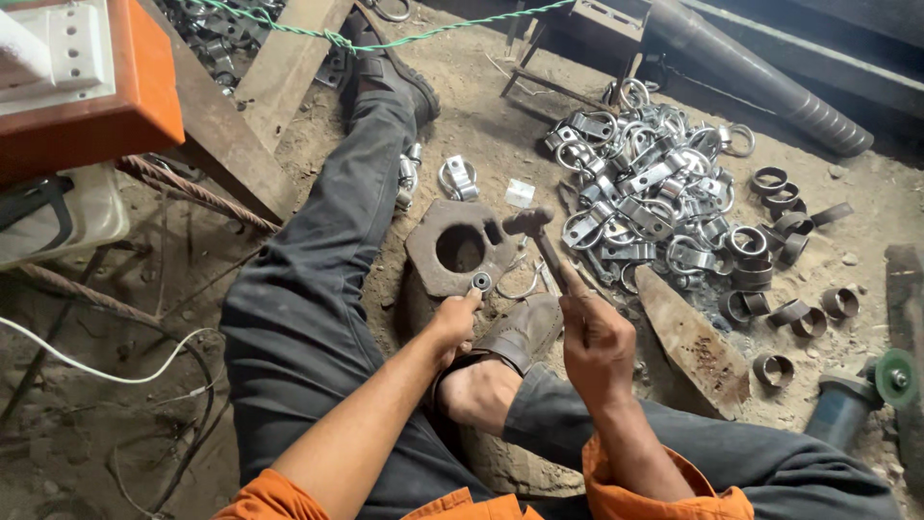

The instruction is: The person sits on the floor and assembles metal hardware components. They place a bolt through a metal bracket and ring, then use a wrench to tighten the nut. The person repeats this process with additional parts, placing finished assemblies on the floor.

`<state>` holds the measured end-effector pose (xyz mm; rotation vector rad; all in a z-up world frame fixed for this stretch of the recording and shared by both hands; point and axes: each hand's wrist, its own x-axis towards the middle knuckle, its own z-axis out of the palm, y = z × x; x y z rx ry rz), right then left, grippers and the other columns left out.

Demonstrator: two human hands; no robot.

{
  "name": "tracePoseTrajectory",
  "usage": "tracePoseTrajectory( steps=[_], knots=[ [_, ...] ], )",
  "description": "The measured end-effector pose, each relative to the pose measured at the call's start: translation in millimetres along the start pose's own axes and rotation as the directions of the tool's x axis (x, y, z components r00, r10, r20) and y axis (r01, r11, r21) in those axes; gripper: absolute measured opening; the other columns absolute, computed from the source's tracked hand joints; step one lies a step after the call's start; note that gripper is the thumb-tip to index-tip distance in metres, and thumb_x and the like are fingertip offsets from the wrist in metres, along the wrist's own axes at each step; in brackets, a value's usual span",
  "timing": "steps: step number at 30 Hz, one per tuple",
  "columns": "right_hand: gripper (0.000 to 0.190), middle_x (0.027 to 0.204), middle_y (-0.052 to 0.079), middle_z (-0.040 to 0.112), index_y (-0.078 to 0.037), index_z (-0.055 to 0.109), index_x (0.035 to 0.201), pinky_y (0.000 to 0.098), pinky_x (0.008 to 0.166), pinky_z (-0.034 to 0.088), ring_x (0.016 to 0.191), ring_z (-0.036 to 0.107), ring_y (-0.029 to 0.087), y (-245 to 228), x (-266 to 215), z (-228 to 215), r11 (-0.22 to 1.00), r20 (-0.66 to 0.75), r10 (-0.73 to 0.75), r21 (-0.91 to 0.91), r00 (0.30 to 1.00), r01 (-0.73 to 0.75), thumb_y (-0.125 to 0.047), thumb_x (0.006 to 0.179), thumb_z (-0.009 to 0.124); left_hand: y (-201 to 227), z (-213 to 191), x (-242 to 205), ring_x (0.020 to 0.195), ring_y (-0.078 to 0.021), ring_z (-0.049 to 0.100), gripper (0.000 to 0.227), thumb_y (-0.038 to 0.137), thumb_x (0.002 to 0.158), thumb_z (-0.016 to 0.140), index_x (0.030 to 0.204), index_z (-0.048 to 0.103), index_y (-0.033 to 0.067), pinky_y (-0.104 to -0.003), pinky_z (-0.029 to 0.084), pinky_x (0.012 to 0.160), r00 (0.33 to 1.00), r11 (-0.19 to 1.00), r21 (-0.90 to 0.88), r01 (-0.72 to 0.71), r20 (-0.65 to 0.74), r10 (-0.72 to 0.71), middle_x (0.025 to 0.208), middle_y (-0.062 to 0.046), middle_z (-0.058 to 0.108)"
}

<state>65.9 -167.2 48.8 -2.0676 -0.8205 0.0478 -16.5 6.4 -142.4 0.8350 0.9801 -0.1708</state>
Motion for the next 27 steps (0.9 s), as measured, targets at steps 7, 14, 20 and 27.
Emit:
tracePoseTrajectory(
  steps=[7, 14, 20, 27],
  knots=[
    [0.029, 0.082, 0.019, 0.073, -0.026, 0.075, 0.120, 0.0430, 0.067, 0.053, 0.076, 0.072, 0.035, 23, -7, 9, 0.940, 0.205, 0.230, -0.299, 0.951, -0.163, -0.025, 0.092, 0.068, 8, 4, -9, 0.050, -0.0103, 0.039, 0.036, 0.049, 0.104, 0.050, 0.100, 0.058, 0.0135, -0.028, 0.030, 0.043, 0.999, 1.000, -0.002, 0.011, -0.036, -0.011, 0.070, 0.003, 0.044],
    [0.041, 0.068, 0.025, 0.067, -0.033, 0.067, 0.138, 0.0442, 0.067, 0.051, 0.062, 0.068, 0.036, 10, 14, -3, 0.823, 0.102, 0.493, -0.377, 0.864, -0.426, -0.031, 0.096, 0.066, 12, 9, -22, 0.054, -0.0111, 0.051, 0.016, 0.023, 0.098, 0.064, 0.099, 0.066, 0.0062, -0.029, 0.039, 0.046, 0.972, 0.965, 0.120, -0.231, -0.017, 0.235, 0.072, -0.001, 0.060],
    [0.036, 0.083, 0.014, 0.077, -0.026, 0.072, 0.127, 0.0365, 0.068, 0.054, 0.070, 0.073, 0.023, 53, 12, 7, 0.855, -0.008, 0.487, -0.199, 0.873, -0.479, -0.030, 0.091, 0.070, 30, 20, -37, 0.065, -0.0100, 0.062, 0.014, 0.008, 0.094, 0.066, 0.106, 0.066, 0.0018, -0.029, 0.053, 0.060, 0.772, 0.756, 0.235, -0.611, -0.035, 0.635, 0.081, -0.003, 0.069],
    [0.036, 0.084, 0.013, 0.078, -0.021, 0.071, 0.127, 0.0342, 0.067, 0.056, 0.070, 0.076, 0.019, 62, 11, 12, 0.879, 0.027, 0.473, -0.082, 0.881, -0.470, -0.028, 0.091, 0.068, 39, 21, -47, 0.067, -0.0112, 0.066, 0.021, 0.012, 0.092, 0.067, 0.112, 0.065, 0.0045, -0.029, 0.055, 0.065, 0.761, 0.725, 0.380, -0.574, -0.079, 0.643, 0.082, -0.004, 0.072]
  ],
)
